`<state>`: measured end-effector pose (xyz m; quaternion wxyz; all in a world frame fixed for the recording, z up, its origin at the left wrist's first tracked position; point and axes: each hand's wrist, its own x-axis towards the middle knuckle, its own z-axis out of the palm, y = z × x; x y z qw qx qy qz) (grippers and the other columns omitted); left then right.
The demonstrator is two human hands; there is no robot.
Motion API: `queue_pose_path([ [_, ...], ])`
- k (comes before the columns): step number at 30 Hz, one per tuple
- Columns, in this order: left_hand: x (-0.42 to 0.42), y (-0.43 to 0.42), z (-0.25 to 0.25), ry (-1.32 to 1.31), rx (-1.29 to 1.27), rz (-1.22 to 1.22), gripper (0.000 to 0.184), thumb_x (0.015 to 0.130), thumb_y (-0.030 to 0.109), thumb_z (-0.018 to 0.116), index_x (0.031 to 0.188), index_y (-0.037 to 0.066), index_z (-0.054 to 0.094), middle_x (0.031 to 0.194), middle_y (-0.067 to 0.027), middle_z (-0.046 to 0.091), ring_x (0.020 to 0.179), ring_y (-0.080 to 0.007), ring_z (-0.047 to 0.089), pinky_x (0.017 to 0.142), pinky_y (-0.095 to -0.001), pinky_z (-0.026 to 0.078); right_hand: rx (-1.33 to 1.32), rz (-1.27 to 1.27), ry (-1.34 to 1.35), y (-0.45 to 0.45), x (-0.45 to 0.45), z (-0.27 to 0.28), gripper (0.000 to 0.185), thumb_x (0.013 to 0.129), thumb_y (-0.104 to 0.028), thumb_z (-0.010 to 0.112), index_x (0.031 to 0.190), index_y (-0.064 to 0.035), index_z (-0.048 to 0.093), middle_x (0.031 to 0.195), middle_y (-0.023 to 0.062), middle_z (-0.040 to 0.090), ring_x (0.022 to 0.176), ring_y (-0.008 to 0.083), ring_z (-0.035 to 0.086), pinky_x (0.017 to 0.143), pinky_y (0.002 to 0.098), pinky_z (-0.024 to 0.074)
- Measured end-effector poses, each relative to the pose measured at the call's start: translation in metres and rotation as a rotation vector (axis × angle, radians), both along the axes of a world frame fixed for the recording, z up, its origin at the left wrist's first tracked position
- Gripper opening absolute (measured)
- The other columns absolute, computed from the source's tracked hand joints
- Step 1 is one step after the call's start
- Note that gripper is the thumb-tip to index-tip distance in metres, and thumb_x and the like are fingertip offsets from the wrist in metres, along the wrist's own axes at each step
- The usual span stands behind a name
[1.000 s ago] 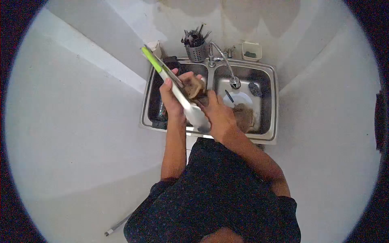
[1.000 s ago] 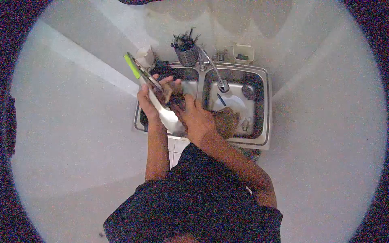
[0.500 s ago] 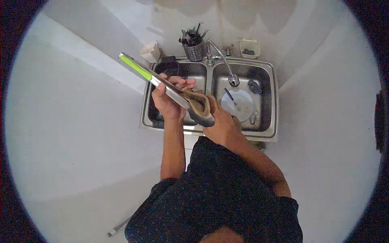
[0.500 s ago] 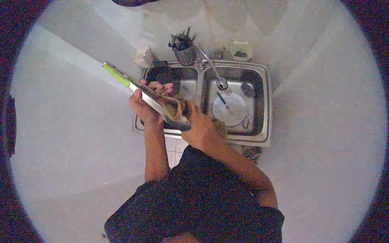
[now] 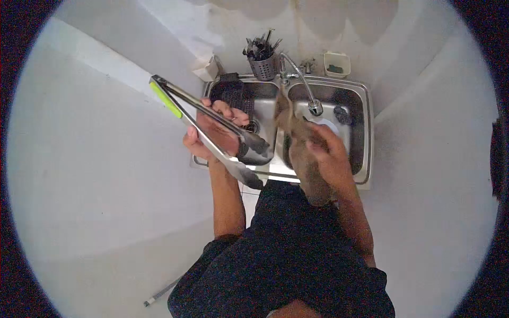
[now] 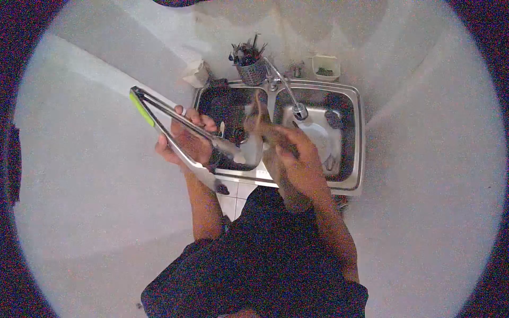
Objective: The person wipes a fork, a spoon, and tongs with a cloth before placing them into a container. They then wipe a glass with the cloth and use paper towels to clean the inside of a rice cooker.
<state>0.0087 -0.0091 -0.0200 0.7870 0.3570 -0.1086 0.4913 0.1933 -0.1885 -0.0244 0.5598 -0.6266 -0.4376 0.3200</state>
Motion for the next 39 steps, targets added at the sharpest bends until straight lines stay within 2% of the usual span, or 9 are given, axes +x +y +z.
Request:
queue_pose_path([
  [3,0.009,-0.005,0.002,-0.037,-0.056,-0.035,0.073,0.08,0.053,0.056,0.13,0.001,0.044,0.1,-0.024,0.057,0.09,-0.0471,0.063,0.082,-0.057,0.056,-0.001,-0.044,0.27,-0.001,-0.005,0.007,0.038,0.092,-0.015,0.058,0.127,0.0005,0.056,0.119,0.0105,0.061,0.11,0.0208,0.058,0.098,0.0312,0.0413],
  [6,0.014,-0.01,0.008,-0.08,-0.171,-0.172,0.078,0.078,0.059,0.058,0.129,0.001,0.047,0.1,-0.0226,0.058,0.104,-0.0467,0.059,0.091,-0.06,0.05,-0.016,-0.086,0.146,0.008,-0.009,-0.003,0.038,0.095,-0.022,0.06,0.126,-0.0001,0.056,0.12,0.0146,0.062,0.114,0.0229,0.057,0.101,0.0326,0.0417],
  [9,0.023,-0.012,0.007,-0.109,-0.188,-0.226,0.074,0.078,0.056,0.058,0.126,0.001,0.05,0.104,-0.02,0.059,0.109,-0.0419,0.056,0.099,-0.0568,0.044,0.019,0.095,0.706,0.025,-0.016,-0.016,0.039,0.098,-0.027,0.056,0.127,0.0001,0.056,0.114,0.0131,0.065,0.11,0.0205,0.058,0.098,0.0315,0.0425],
  [15,0.035,-0.013,-0.011,-0.145,-0.36,-0.109,0.066,0.079,0.05,0.057,0.12,-0.001,0.049,0.096,-0.0106,0.052,0.089,-0.0248,0.051,0.093,-0.0395,0.038,0.003,0.283,0.288,0.028,-0.034,0.001,0.037,0.098,-0.029,0.056,0.117,0.0016,0.061,0.098,0.0122,0.068,0.091,0.0196,0.063,0.082,0.0336,0.0479],
  [18,0.029,-0.018,-0.004,-0.367,-0.515,-0.361,0.06,0.08,0.039,0.066,0.119,-0.001,0.044,0.088,-0.0038,0.04,0.083,-0.0181,0.043,0.086,-0.0335,0.039,0.093,0.179,0.02,0.007,-0.035,0.015,0.034,0.095,-0.028,0.058,0.109,0.0021,0.064,0.089,0.0103,0.067,0.082,0.0187,0.062,0.079,0.0329,0.0483],
  [21,0.022,-0.01,-0.011,-0.512,-0.616,-0.508,0.063,0.074,0.021,0.077,0.121,-0.001,0.041,0.089,-0.0029,0.039,0.081,-0.0151,0.044,0.08,-0.0299,0.041,0.06,0.224,0.138,-0.004,-0.032,0.028,0.033,0.092,-0.027,0.061,0.105,0.0025,0.065,0.087,0.0104,0.066,0.081,0.0191,0.062,0.08,0.0331,0.0483],
  [28,0.027,-0.011,-0.007,-0.584,-0.785,-0.551,0.069,0.06,0.008,0.08,0.118,-0.001,0.043,0.093,-0.0032,0.044,0.084,-0.0163,0.05,0.081,-0.0313,0.045,0.364,0.23,-0.083,-0.028,-0.05,0.071,0.045,0.094,-0.019,0.056,0.133,0.0024,0.049,0.124,0.0252,0.052,0.112,0.0376,0.055,0.095,0.0411,0.0441],
  [34,0.039,-0.019,-0.001,-0.336,-0.672,-0.314,0.059,0.074,0.033,0.072,0.116,0.0,0.046,0.094,-0.0065,0.048,0.082,-0.0204,0.05,0.079,-0.0342,0.045,0.282,0.48,-0.165,-0.024,-0.08,0.06,0.05,0.095,-0.016,0.054,0.14,0.0021,0.043,0.14,0.0286,0.041,0.13,0.0437,0.044,0.11,0.0439,0.0344],
  [39,0.041,-0.027,0.007,-0.05,-0.531,-0.079,0.061,0.082,0.051,0.059,0.115,0.0,0.05,0.092,-0.009,0.051,0.079,-0.0229,0.049,0.075,-0.036,0.046,0.244,0.34,0.358,0.01,-0.086,0.021,0.042,0.096,-0.009,0.048,0.136,0.003,0.046,0.14,0.0199,0.045,0.131,0.0306,0.044,0.111,0.0358,0.0308],
])
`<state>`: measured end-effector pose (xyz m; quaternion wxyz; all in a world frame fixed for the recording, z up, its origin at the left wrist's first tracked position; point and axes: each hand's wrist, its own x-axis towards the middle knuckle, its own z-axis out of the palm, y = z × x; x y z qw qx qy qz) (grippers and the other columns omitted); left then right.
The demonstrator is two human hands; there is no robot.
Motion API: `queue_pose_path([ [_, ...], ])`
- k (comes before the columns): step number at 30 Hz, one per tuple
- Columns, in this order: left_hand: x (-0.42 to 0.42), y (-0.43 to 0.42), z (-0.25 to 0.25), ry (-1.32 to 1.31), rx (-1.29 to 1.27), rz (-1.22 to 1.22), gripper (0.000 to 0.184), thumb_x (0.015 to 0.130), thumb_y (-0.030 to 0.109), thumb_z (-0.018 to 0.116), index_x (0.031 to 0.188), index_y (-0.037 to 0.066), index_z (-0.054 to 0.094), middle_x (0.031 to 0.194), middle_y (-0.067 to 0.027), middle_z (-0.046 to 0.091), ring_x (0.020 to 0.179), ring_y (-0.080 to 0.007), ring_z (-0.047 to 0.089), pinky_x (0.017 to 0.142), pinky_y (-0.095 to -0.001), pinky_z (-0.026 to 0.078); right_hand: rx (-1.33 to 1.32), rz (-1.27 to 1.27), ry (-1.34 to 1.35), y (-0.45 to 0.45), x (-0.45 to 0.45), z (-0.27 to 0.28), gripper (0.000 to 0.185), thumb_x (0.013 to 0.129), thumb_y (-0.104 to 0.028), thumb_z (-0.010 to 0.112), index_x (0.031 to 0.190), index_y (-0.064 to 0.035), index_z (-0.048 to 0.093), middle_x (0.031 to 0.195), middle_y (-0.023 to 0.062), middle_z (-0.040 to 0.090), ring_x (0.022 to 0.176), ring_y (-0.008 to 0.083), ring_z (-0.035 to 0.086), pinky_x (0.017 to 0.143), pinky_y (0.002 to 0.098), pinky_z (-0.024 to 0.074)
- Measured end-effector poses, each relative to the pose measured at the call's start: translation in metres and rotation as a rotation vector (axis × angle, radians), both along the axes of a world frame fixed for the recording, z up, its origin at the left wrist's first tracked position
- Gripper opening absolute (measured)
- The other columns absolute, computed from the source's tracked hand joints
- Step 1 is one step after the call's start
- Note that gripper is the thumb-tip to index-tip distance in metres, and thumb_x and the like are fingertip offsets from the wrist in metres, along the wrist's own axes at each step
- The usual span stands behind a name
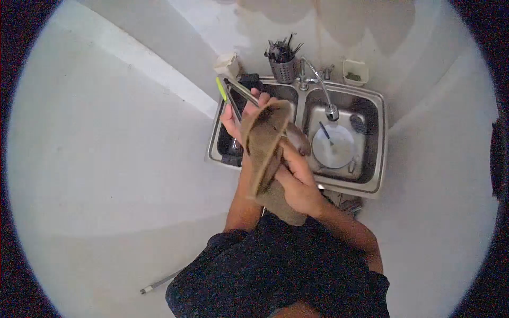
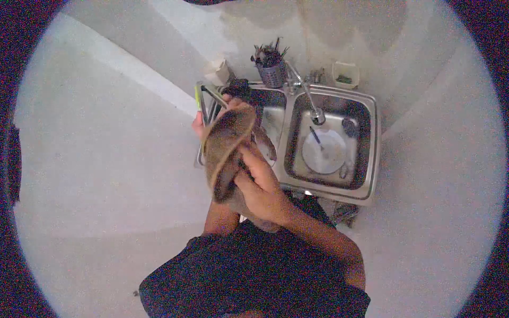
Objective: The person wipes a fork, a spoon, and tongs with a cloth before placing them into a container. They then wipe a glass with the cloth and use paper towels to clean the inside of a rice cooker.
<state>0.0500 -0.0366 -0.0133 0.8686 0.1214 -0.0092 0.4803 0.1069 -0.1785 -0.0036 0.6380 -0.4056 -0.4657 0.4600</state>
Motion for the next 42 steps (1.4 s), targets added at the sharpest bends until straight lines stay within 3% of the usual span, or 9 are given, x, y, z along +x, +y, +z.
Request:
queue_pose_path([
  [5,-0.02,0.023,-0.018,0.095,0.137,-0.12,0.067,0.085,0.06,0.048,0.118,0.003,0.055,0.089,-0.01,0.054,0.075,-0.0245,0.049,0.064,-0.0372,0.044,-0.131,0.192,0.176,0.004,0.002,-0.003,0.034,0.098,-0.005,0.049,0.13,0.0024,0.052,0.119,0.0048,0.06,0.111,0.0127,0.054,0.099,0.0285,0.042],
  [8,-0.026,0.025,-0.016,0.17,0.177,-0.007,0.063,0.086,0.057,0.047,0.12,0.004,0.056,0.086,-0.0093,0.054,0.068,-0.0229,0.048,0.056,-0.0347,0.041,-0.281,0.213,0.27,-0.009,0.008,0.006,0.034,0.089,-0.005,0.053,0.122,0.0012,0.057,0.115,0.011,0.063,0.112,0.0218,0.057,0.101,0.0327,0.0395],
  [18,-0.045,0.032,-0.017,0.777,0.272,0.405,0.041,0.091,0.036,0.05,0.116,0.004,0.052,0.077,-0.0078,0.058,0.056,-0.0198,0.055,0.048,-0.0317,0.045,-0.112,-0.49,-0.474,-0.035,0.05,0.051,0.031,0.092,-0.014,0.056,0.119,0.0001,0.056,0.113,0.0202,0.062,0.105,0.0344,0.062,0.095,0.043,0.0463],
  [19,-0.043,0.026,-0.008,0.717,0.32,0.312,0.036,0.087,0.019,0.057,0.118,0.003,0.047,0.082,-0.0088,0.06,0.064,-0.0189,0.06,0.059,-0.0304,0.052,-0.137,-0.471,-0.622,-0.027,0.045,0.058,0.031,0.093,-0.013,0.057,0.12,0.0002,0.054,0.114,0.0217,0.06,0.105,0.0353,0.062,0.095,0.0443,0.0459],
  [23,-0.029,0.016,-0.01,0.961,0.623,0.279,0.041,0.092,0.027,0.053,0.123,0.0,0.052,0.106,-0.0083,0.063,0.097,-0.0173,0.062,0.086,-0.0301,0.051,-0.098,-0.34,-0.967,0.023,0.023,0.028,0.026,0.093,-0.016,0.056,0.116,-0.0032,0.058,0.113,0.0269,0.055,0.098,0.0437,0.061,0.089,0.0502,0.0484],
  [31,-0.05,0.012,0.014,0.749,0.301,0.038,0.078,0.092,0.067,0.044,0.135,0.002,0.045,0.125,-0.0133,0.057,0.114,-0.021,0.057,0.098,-0.0361,0.045,-0.268,-0.363,-0.974,0.073,-0.013,0.017,0.025,0.09,-0.018,0.056,0.106,-0.0006,0.061,0.106,0.0279,0.055,0.087,0.0482,0.061,0.076,0.0528,0.0516],
  [33,-0.061,0.03,0.001,0.814,0.632,0.121,0.072,0.083,0.049,0.071,0.131,0.002,0.044,0.119,-0.0097,0.058,0.111,-0.0198,0.057,0.098,-0.0353,0.045,-0.458,-0.339,-0.672,0.085,-0.021,-0.007,0.028,0.086,-0.015,0.058,0.107,0.003,0.057,0.099,0.0284,0.057,0.087,0.0496,0.059,0.075,0.0526,0.0505],
  [35,-0.064,0.033,0.026,0.88,0.747,0.109,0.068,0.074,0.023,0.082,0.128,0.002,0.046,0.116,-0.0092,0.059,0.108,-0.019,0.057,0.095,-0.0341,0.045,-0.028,-0.459,-1.022,0.086,-0.029,-0.007,0.029,0.084,-0.015,0.059,0.108,0.0017,0.056,0.098,0.0281,0.056,0.086,0.049,0.059,0.074,0.0519,0.0502],
  [42,-0.091,0.088,-0.003,0.8,0.457,0.022,0.055,0.086,0.035,0.068,0.126,0.001,0.049,0.112,-0.0105,0.059,0.106,-0.0178,0.056,0.094,-0.0338,0.046,-0.247,-0.408,-1.034,0.112,-0.061,0.025,0.021,0.087,-0.01,0.057,0.107,-0.0018,0.06,0.105,0.0282,0.056,0.093,0.0479,0.06,0.082,0.0507,0.0517],
])
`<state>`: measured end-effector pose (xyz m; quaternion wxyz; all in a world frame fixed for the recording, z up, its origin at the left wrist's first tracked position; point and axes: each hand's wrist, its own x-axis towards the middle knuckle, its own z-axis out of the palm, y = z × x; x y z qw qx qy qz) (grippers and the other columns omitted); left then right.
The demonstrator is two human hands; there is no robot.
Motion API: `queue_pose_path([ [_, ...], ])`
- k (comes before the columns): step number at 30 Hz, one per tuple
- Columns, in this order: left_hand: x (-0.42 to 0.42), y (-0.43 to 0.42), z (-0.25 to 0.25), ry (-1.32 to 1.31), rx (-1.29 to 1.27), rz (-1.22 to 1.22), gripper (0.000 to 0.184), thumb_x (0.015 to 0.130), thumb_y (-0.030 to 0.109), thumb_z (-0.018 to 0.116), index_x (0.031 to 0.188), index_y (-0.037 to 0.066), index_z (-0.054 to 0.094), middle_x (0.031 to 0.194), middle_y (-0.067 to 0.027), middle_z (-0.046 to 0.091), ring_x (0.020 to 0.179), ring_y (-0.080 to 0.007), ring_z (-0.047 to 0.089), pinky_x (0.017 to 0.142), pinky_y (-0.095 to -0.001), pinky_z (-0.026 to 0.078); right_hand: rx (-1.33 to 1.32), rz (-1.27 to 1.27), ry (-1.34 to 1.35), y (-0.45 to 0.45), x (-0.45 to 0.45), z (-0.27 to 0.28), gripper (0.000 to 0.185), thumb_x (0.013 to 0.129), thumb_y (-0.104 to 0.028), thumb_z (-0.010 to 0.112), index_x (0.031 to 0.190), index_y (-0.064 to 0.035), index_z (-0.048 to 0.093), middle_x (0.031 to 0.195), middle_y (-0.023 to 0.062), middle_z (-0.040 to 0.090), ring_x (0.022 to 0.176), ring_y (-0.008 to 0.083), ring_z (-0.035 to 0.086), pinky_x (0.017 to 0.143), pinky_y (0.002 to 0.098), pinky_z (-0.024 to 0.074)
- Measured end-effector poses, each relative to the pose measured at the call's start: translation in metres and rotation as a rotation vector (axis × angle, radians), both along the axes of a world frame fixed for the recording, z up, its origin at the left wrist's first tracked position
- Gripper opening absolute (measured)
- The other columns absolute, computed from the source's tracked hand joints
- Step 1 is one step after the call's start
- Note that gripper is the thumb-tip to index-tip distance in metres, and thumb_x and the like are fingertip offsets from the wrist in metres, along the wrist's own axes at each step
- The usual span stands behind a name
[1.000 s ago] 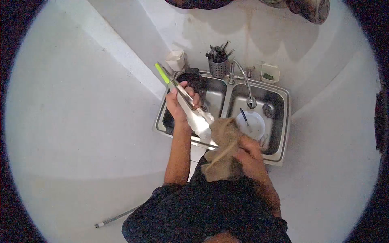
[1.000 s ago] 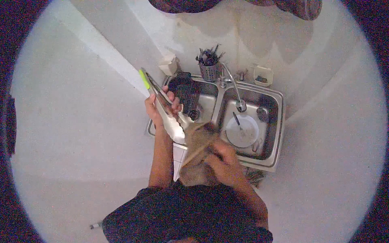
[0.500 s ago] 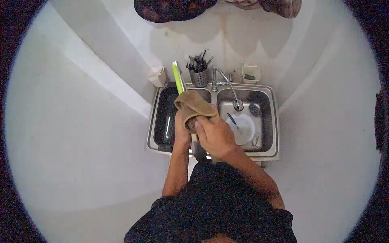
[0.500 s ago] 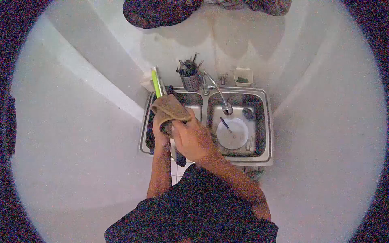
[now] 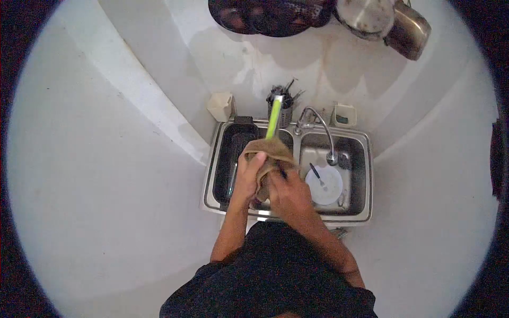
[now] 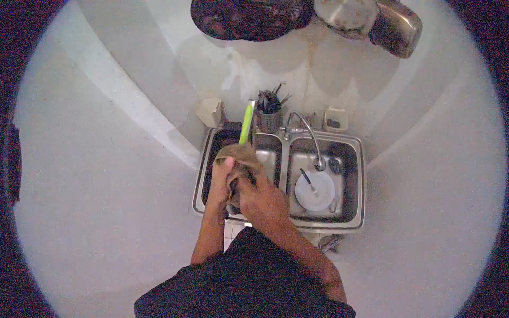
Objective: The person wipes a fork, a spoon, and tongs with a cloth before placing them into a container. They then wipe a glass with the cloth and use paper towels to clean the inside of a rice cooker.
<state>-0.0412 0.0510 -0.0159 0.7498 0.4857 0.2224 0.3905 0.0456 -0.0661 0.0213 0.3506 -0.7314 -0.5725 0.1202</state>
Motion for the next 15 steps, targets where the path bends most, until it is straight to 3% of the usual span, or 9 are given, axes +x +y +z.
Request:
queue_pose_path([
  [1,-0.001,0.006,0.0,0.017,0.091,0.102,0.052,0.092,0.043,0.059,0.124,0.003,0.05,0.097,-0.0062,0.06,0.086,-0.0119,0.058,0.075,-0.0267,0.049,0.058,0.02,0.036,-0.007,-0.005,0.002,0.021,0.085,-0.009,0.06,0.105,-0.0014,0.062,0.113,0.0266,0.058,0.1,0.0462,0.06,0.087,0.0508,0.051],
  [4,-0.025,0.043,-0.026,-0.069,-0.047,0.022,0.045,0.096,0.047,0.055,0.115,0.007,0.051,0.076,0.0003,0.053,0.061,-0.0062,0.049,0.052,-0.0204,0.04,0.137,0.228,0.168,-0.024,-0.005,0.034,0.022,0.084,-0.007,0.063,0.105,-0.0008,0.064,0.116,0.0254,0.06,0.103,0.044,0.061,0.088,0.0472,0.0507],
  [5,-0.024,0.041,-0.009,-0.035,-0.116,0.109,0.037,0.1,0.047,0.048,0.106,0.01,0.051,0.063,0.0043,0.041,0.045,-0.004,0.032,0.04,-0.0197,0.025,0.144,0.246,0.194,-0.032,0.001,0.045,0.024,0.083,-0.007,0.064,0.107,-0.0007,0.064,0.114,0.0255,0.061,0.101,0.0428,0.061,0.089,0.0452,0.0502],
  [6,-0.031,0.049,-0.006,0.009,-0.112,0.093,0.036,0.101,0.045,0.047,0.104,0.01,0.05,0.062,0.0045,0.039,0.045,-0.0041,0.031,0.039,-0.0199,0.025,0.151,0.263,0.22,-0.039,0.009,0.053,0.027,0.083,-0.007,0.065,0.109,-0.0007,0.063,0.111,0.0256,0.061,0.1,0.0417,0.062,0.089,0.0432,0.0498],
  [8,-0.045,0.058,-0.007,0.1,-0.11,0.054,0.033,0.102,0.043,0.045,0.101,0.011,0.05,0.059,0.005,0.036,0.043,-0.0043,0.03,0.037,-0.0203,0.024,0.101,-0.001,0.133,-0.054,0.021,0.056,0.025,0.087,-0.009,0.064,0.11,0.0006,0.063,0.107,0.02,0.064,0.098,0.0327,0.063,0.091,0.0387,0.0477],
  [10,-0.058,0.065,-0.013,0.093,-0.133,-0.025,0.033,0.102,0.043,0.046,0.099,0.011,0.051,0.057,0.0059,0.032,0.042,-0.0032,0.027,0.036,-0.0198,0.021,0.184,-0.258,0.313,-0.06,0.035,0.045,0.029,0.092,-0.014,0.062,0.117,0.0024,0.061,0.112,0.0127,0.064,0.102,0.0224,0.06,0.096,0.0362,0.0445],
  [13,-0.075,0.075,-0.021,-0.008,-0.2,-0.191,0.036,0.1,0.046,0.048,0.099,0.011,0.052,0.056,0.0061,0.032,0.041,-0.0026,0.026,0.036,-0.0195,0.02,0.546,-0.438,0.596,-0.046,0.036,0.046,0.038,0.093,-0.014,0.063,0.126,0.0013,0.058,0.126,0.0133,0.06,0.115,0.0225,0.055,0.102,0.0362,0.0398],
  [15,-0.082,0.075,-0.022,-0.082,-0.261,-0.247,0.037,0.099,0.048,0.05,0.1,0.011,0.052,0.056,0.0063,0.032,0.041,-0.0022,0.025,0.036,-0.0193,0.02,0.606,-0.492,0.541,-0.041,0.037,0.051,0.04,0.093,-0.016,0.063,0.128,0.0024,0.056,0.126,0.0123,0.059,0.114,0.0215,0.054,0.103,0.0359,0.0389],
])
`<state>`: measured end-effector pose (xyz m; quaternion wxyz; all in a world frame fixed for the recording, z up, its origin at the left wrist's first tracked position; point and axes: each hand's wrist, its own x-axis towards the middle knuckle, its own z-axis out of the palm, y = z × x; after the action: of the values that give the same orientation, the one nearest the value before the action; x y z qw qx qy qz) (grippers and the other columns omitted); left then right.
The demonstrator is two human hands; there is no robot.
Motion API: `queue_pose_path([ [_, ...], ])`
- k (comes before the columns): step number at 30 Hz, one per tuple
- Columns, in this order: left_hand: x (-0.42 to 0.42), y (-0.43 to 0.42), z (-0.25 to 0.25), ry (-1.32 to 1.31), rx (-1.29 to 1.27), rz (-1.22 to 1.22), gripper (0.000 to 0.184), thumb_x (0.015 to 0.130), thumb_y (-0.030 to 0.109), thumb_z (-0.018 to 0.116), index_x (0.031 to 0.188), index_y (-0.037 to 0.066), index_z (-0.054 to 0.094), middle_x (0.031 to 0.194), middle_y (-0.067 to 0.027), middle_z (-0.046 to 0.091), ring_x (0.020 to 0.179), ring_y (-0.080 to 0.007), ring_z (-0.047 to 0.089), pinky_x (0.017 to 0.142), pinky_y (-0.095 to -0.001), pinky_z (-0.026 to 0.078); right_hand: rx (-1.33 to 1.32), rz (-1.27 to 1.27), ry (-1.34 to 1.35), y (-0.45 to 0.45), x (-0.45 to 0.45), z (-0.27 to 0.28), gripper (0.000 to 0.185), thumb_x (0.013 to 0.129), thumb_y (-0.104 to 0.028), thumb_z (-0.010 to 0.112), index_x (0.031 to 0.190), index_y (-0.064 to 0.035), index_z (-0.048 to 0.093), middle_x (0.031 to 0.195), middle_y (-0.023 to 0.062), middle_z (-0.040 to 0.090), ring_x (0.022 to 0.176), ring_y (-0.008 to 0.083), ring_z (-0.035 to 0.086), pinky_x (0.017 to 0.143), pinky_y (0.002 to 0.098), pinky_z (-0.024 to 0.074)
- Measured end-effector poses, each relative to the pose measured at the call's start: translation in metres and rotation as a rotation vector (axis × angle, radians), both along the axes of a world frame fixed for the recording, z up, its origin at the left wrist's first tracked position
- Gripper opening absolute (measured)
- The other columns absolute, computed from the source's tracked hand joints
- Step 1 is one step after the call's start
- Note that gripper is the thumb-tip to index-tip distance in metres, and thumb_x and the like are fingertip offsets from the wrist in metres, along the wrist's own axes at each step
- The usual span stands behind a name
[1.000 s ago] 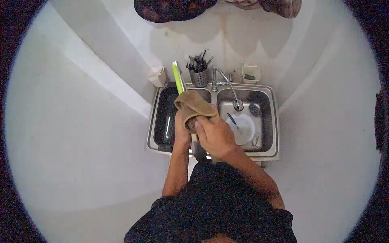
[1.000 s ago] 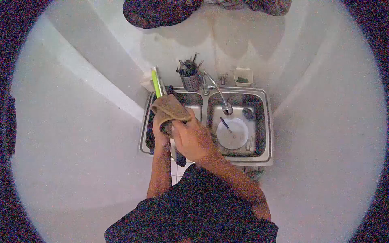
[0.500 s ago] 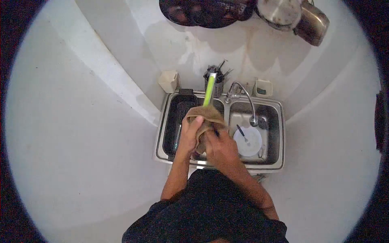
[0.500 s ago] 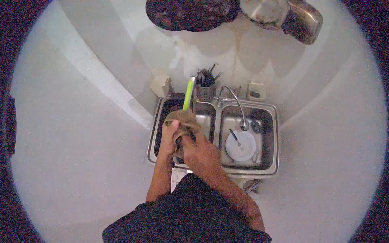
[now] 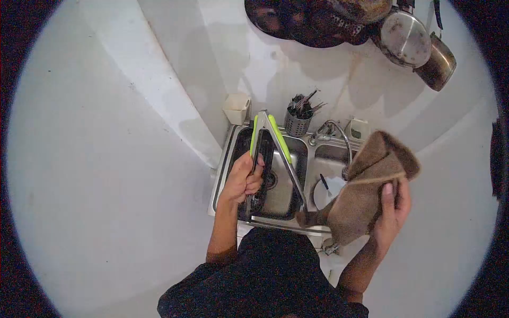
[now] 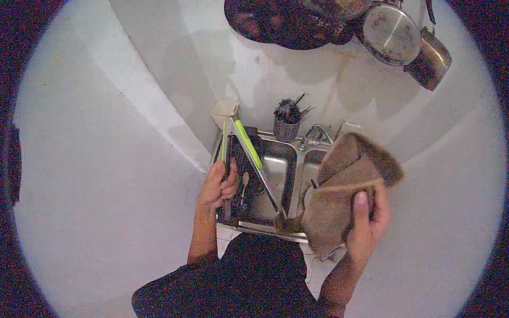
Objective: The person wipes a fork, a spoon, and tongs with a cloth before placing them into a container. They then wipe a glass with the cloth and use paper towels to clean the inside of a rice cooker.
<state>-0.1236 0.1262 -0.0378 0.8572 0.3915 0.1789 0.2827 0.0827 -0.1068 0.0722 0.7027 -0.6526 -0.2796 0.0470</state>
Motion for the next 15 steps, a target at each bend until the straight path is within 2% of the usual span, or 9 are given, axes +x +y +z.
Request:
queue_pose_path([
  [2,-0.001,0.001,-0.002,-0.097,-0.006,-0.073,0.039,0.097,0.05,0.052,0.101,0.011,0.052,0.056,0.0064,0.032,0.041,-0.0021,0.024,0.036,-0.0192,0.019,0.035,-0.002,-0.023,0.01,-0.002,0.013,0.04,0.094,-0.019,0.064,0.127,0.0022,0.057,0.124,0.0121,0.06,0.114,0.0206,0.054,0.102,0.0351,0.0398],
  [5,-0.003,-0.001,-0.005,-0.184,-0.049,-0.132,0.042,0.095,0.052,0.054,0.102,0.01,0.052,0.056,0.0063,0.033,0.041,-0.0019,0.023,0.035,-0.0191,0.018,-0.005,0.119,-0.199,0.025,-0.01,0.024,0.038,0.093,-0.022,0.064,0.123,0.0023,0.059,0.119,0.0133,0.063,0.111,0.0235,0.056,0.099,0.0365,0.041],
  [8,-0.003,-0.005,-0.009,-0.212,-0.082,-0.166,0.045,0.094,0.054,0.055,0.103,0.01,0.053,0.057,0.0054,0.036,0.041,-0.0019,0.025,0.035,-0.0191,0.019,-0.25,0.189,-0.444,0.04,-0.013,0.028,0.034,0.095,-0.016,0.059,0.123,0.0034,0.057,0.115,0.0128,0.063,0.11,0.0235,0.057,0.099,0.0357,0.0419],
  [11,0.002,-0.015,-0.011,-0.144,-0.08,-0.131,0.046,0.094,0.055,0.055,0.102,0.01,0.054,0.056,0.0059,0.037,0.041,-0.0019,0.026,0.035,-0.0193,0.019,-0.382,0.344,-0.678,0.068,-0.03,0.031,0.026,0.093,-0.012,0.058,0.116,-0.0004,0.061,0.112,0.021,0.061,0.111,0.0371,0.057,0.098,0.0409,0.0421],
  [12,0.003,-0.019,-0.005,-0.125,-0.085,-0.191,0.047,0.093,0.058,0.054,0.1,0.011,0.054,0.056,0.0067,0.036,0.041,-0.0021,0.027,0.036,-0.0194,0.019,-0.397,0.403,-0.716,0.078,-0.034,0.023,0.024,0.092,-0.012,0.058,0.114,-0.0019,0.061,0.112,0.0232,0.06,0.112,0.041,0.055,0.098,0.0427,0.042],
  [15,0.014,-0.032,0.004,-0.058,-0.059,-0.062,0.048,0.092,0.06,0.054,0.1,0.013,0.054,0.056,0.0074,0.035,0.041,-0.0024,0.026,0.036,-0.0196,0.02,-0.181,0.587,-0.623,0.107,-0.035,0.004,0.025,0.092,-0.015,0.06,0.113,-0.0035,0.062,0.114,0.0233,0.06,0.115,0.0405,0.054,0.096,0.0428,0.0431],
])
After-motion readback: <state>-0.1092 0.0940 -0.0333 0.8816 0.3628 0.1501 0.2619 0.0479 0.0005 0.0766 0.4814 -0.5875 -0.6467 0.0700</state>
